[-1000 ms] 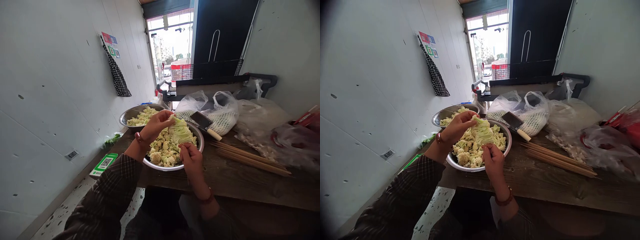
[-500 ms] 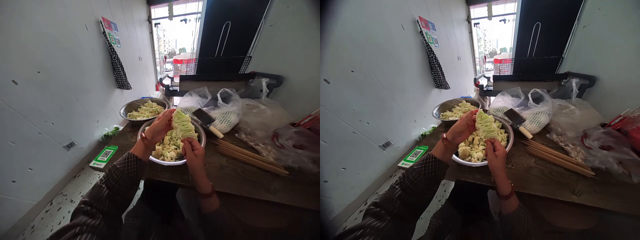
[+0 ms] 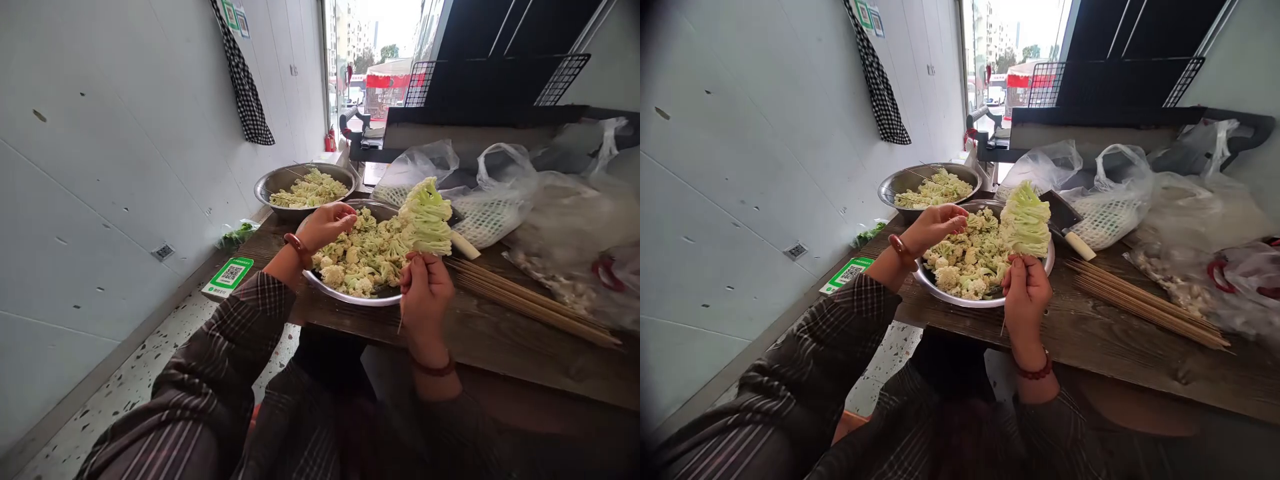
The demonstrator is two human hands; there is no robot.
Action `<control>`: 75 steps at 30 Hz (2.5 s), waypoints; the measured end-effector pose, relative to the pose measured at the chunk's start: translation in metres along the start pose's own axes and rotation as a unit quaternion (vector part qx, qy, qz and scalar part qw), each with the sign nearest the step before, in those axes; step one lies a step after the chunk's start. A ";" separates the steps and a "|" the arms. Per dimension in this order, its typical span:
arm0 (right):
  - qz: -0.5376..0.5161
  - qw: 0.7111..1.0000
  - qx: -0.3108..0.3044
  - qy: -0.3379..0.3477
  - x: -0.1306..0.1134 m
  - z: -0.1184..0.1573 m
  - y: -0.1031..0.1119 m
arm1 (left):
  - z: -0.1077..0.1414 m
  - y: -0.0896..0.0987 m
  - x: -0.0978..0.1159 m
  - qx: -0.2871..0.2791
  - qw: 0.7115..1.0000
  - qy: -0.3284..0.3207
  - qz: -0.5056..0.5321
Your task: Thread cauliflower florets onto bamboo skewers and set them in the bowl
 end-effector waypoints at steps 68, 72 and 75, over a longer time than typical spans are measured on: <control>0.223 0.966 -0.121 -0.048 0.004 0.004 -0.017 | -0.019 -0.015 0.007 -0.003 0.941 0.011 0.338; 0.230 0.965 -0.117 -0.048 0.004 0.004 -0.016 | -0.020 -0.013 0.007 0.001 0.949 -0.004 0.315; 0.227 0.965 -0.120 -0.051 0.005 0.003 -0.014 | -0.022 -0.008 0.006 0.029 0.963 -0.030 0.267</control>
Point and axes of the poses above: each hand's wrist, its own z-axis away from the middle knuckle, its own y-axis out of the back of the hand, x = y × z, the point moved 5 cm from there along -z, towards the middle knuckle, and after that the axes turned 11 degrees about -z, right-handed, at the moved point
